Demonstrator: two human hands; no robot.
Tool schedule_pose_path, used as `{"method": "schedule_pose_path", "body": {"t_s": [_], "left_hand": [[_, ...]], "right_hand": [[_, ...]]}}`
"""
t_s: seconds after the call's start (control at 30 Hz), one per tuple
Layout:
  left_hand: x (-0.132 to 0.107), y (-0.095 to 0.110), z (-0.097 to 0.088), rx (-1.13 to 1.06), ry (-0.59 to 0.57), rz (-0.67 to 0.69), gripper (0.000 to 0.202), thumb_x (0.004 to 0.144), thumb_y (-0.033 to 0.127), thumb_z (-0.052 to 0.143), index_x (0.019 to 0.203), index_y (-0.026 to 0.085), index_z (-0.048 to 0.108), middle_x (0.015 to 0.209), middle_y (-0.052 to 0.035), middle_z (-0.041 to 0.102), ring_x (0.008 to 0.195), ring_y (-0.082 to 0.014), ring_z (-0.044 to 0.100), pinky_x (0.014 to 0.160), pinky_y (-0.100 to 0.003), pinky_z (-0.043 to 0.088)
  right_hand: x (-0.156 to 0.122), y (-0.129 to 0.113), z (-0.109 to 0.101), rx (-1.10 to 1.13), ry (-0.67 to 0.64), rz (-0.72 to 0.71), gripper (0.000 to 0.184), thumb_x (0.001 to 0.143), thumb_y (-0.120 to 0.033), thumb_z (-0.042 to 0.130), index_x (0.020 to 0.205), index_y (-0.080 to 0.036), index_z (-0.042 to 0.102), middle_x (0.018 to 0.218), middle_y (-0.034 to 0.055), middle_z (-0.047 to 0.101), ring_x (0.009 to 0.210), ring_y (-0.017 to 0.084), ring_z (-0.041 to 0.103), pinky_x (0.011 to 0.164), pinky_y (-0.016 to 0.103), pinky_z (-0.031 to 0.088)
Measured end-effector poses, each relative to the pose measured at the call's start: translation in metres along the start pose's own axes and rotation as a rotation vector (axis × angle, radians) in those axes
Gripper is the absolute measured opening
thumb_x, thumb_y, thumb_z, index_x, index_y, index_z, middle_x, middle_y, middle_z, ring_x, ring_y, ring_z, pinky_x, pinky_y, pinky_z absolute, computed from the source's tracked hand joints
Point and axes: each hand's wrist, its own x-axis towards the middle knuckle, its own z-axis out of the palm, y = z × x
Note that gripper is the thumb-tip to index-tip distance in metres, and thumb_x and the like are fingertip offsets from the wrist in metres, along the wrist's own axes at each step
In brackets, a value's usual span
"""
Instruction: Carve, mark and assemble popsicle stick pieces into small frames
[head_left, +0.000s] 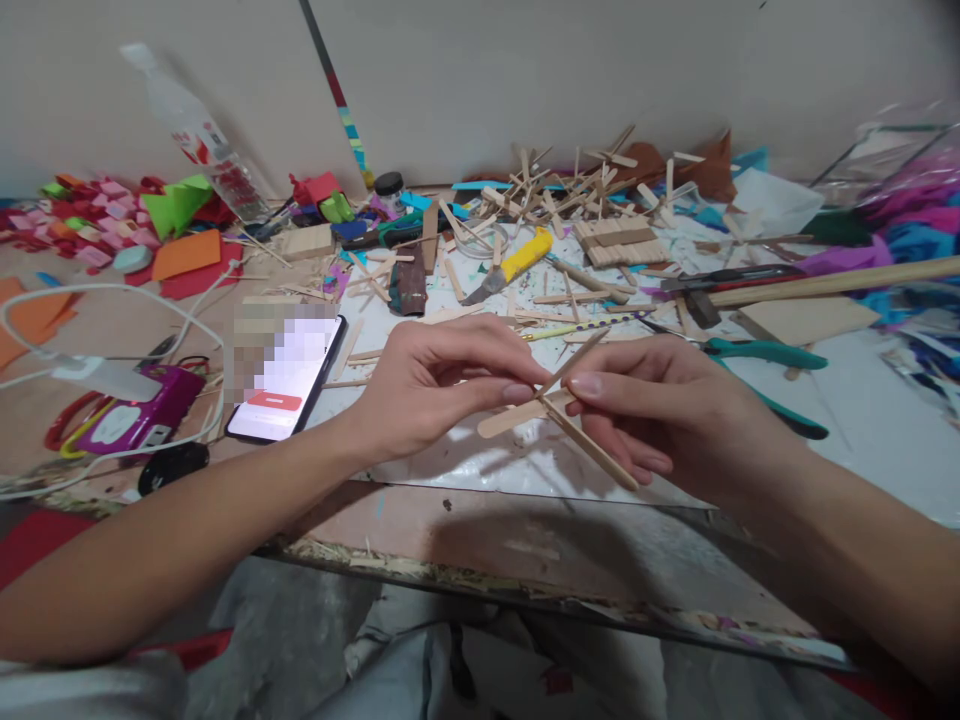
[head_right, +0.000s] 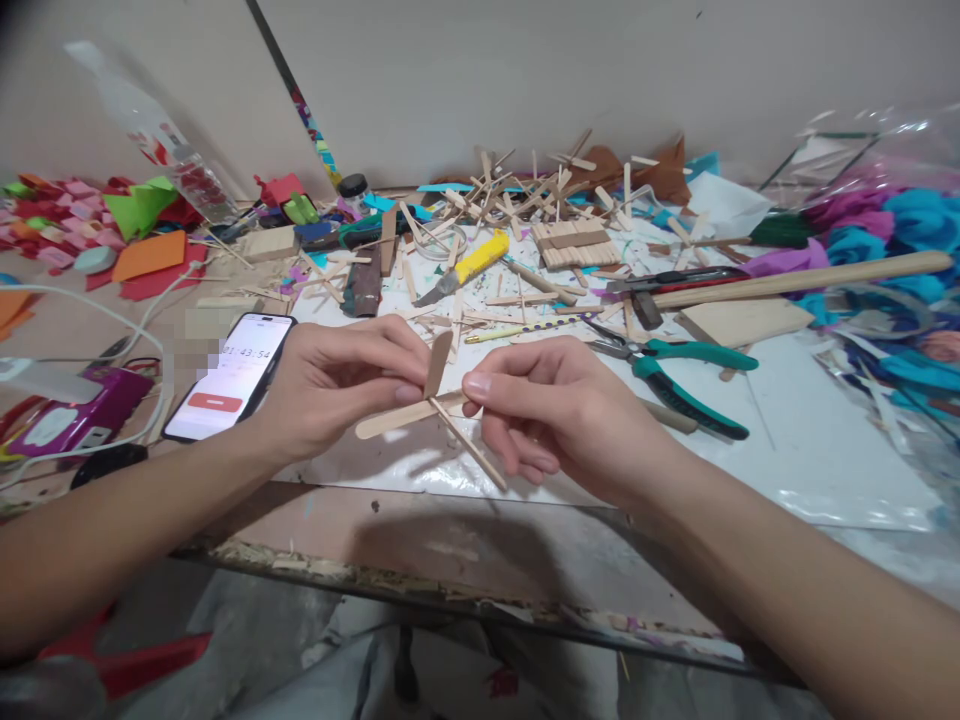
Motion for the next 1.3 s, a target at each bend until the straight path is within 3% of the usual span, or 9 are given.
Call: {"method": "schedule_pose_path", "body": {"t_s": [0.27, 0.43, 0.63, 0.8, 1.0, 1.17, 1.3], "left_hand": [[-0.001, -0.001, 0.002, -0.04, -0.045, -0.023, 0.016, 0.092, 0.022, 0.081, 0.107, 0.027, 0.085, 0.104, -0.0058, 0.078, 0.097, -0.0164, 0.072, 0.089, -0.029, 0.06], [-0.002, -0.005, 0.001, -0.086, -0.074, -0.07, 0.019, 0.094, 0.024, 0.079, 0.112, 0.028, 0.084, 0.111, -0.0064, 0.079, 0.105, -0.0183, 0.074, 0.093, -0.029, 0.059], [-0.004, -0.009, 0.003, -0.162, 0.039, -0.156, 0.022, 0.088, 0.025, 0.086, 0.11, 0.029, 0.085, 0.114, -0.0043, 0.081, 0.104, -0.0196, 0.076, 0.093, -0.031, 0.062], [-0.005, -0.01, 0.006, -0.248, 0.068, -0.184, 0.024, 0.086, 0.021, 0.087, 0.108, 0.031, 0.085, 0.116, -0.0013, 0.081, 0.102, -0.0175, 0.077, 0.094, -0.029, 0.062], [-0.005, -0.011, 0.005, -0.283, 0.054, -0.196, 0.026, 0.083, 0.025, 0.089, 0.109, 0.03, 0.084, 0.1, -0.0027, 0.082, 0.093, -0.0183, 0.078, 0.084, -0.028, 0.064], [-0.004, -0.008, 0.006, -0.267, 0.104, -0.161, 0.022, 0.085, 0.022, 0.088, 0.106, 0.027, 0.085, 0.099, -0.0029, 0.082, 0.09, -0.0158, 0.077, 0.083, -0.025, 0.064], [-0.004, -0.005, 0.007, -0.252, 0.062, -0.176, 0.019, 0.084, 0.018, 0.088, 0.102, 0.026, 0.086, 0.101, -0.0026, 0.082, 0.092, -0.0143, 0.077, 0.085, -0.022, 0.063]], "right_hand": [[0.002, 0.0, -0.001, 0.006, -0.025, -0.016, 0.027, 0.09, -0.038, 0.082, 0.079, -0.014, 0.075, 0.049, 0.0035, 0.067, 0.033, 0.006, 0.04, 0.033, 0.018, 0.024], [0.002, -0.001, 0.0, 0.023, 0.016, -0.003, 0.029, 0.086, -0.038, 0.084, 0.071, -0.016, 0.073, 0.048, 0.0031, 0.065, 0.032, 0.005, 0.038, 0.033, 0.019, 0.021], [0.001, -0.004, -0.004, 0.032, -0.031, 0.048, 0.027, 0.084, -0.038, 0.084, 0.072, -0.017, 0.074, 0.047, 0.0031, 0.064, 0.032, 0.005, 0.035, 0.034, 0.019, 0.023], [0.002, -0.008, -0.011, 0.017, -0.068, 0.092, 0.025, 0.082, -0.037, 0.085, 0.072, -0.016, 0.076, 0.042, 0.0009, 0.057, 0.032, 0.004, 0.032, 0.035, 0.019, 0.013], [0.001, -0.008, -0.013, 0.01, -0.079, 0.098, 0.024, 0.084, -0.036, 0.084, 0.073, -0.016, 0.077, 0.042, 0.0008, 0.056, 0.034, 0.003, 0.032, 0.037, 0.019, 0.012], [0.003, -0.01, -0.019, -0.008, -0.054, 0.081, 0.024, 0.084, -0.036, 0.084, 0.073, -0.016, 0.076, 0.042, -0.0001, 0.056, 0.033, 0.003, 0.031, 0.038, 0.021, 0.011], [0.005, -0.01, -0.022, -0.031, -0.148, 0.113, 0.026, 0.087, -0.036, 0.082, 0.073, -0.015, 0.075, 0.044, -0.0002, 0.056, 0.034, 0.004, 0.033, 0.038, 0.021, 0.012]]}}
